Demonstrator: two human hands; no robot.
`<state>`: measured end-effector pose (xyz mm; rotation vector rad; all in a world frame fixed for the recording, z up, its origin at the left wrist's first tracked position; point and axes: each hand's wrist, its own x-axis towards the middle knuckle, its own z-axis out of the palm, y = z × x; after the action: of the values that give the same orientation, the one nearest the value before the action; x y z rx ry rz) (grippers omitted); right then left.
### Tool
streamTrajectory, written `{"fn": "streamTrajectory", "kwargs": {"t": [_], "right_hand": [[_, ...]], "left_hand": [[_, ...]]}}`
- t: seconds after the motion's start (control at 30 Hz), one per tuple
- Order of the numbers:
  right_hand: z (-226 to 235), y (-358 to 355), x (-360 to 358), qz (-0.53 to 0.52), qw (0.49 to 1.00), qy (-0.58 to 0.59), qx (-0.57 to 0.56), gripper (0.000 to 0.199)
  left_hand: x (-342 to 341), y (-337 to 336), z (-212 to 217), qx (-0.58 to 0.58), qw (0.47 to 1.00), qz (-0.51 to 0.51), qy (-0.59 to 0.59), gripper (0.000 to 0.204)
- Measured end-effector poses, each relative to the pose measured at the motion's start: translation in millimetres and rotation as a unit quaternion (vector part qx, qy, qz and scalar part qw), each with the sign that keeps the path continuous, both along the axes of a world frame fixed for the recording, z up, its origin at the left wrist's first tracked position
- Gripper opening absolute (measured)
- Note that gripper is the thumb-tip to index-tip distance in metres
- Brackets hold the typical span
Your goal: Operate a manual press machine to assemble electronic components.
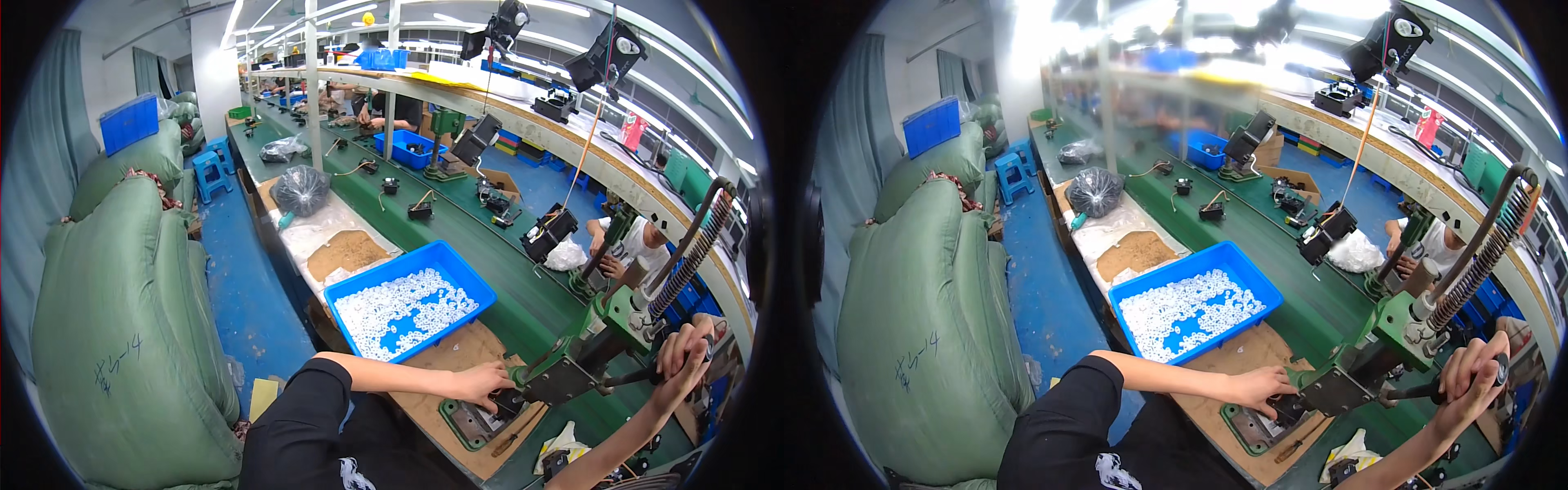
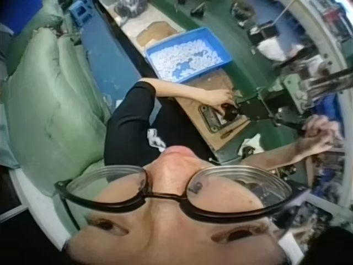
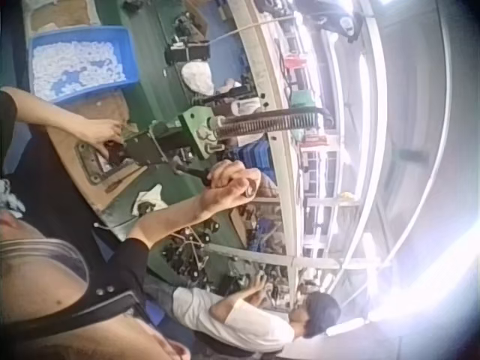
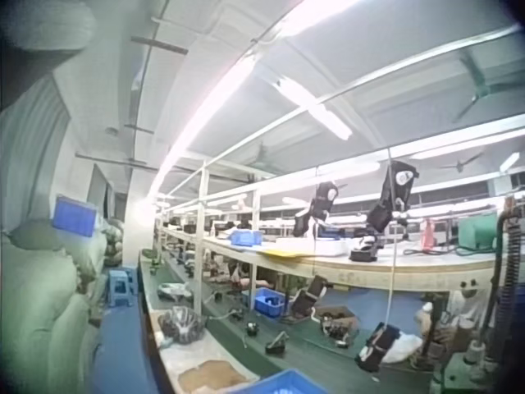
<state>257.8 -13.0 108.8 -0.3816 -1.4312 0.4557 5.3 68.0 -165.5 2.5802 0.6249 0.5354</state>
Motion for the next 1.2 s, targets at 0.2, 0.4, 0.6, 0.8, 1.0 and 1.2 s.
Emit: {"fn": "streamTrajectory", "kwargs": {"t": [0.2,0.4,0.6,0.8,1.0,1.2], "right_hand": [[-1,-1,5,0.005,1.000,-0.003,0.005,0.040],[0,-1,0,0.005,1.000,-0.005,0.006,0.041],[0,-1,2,-0.003,1.000,-0.013,0.009,0.042],[-1,2,2,-0.009,1.000,-0.011,0.011,0.041],[1,-1,0,0.009,1.000,-0.019,0.008,0.038],[-2,-12,4,-0.020,1.000,-0.013,-0.001,0.041]], "left_hand": [[20,-18,-16,0.043,0.995,-0.072,-0.046,0.078],[3,-15,-2,0.053,0.995,-0.054,-0.070,0.078],[-36,-11,4,-0.020,0.999,-0.033,-0.033,0.078],[-21,-9,-1,-0.004,0.999,-0.026,-0.032,0.082],[2,-26,-13,-0.003,0.996,-0.055,-0.069,0.079],[-22,-46,-3,-0.009,0.990,-0.132,-0.049,0.077]]}}
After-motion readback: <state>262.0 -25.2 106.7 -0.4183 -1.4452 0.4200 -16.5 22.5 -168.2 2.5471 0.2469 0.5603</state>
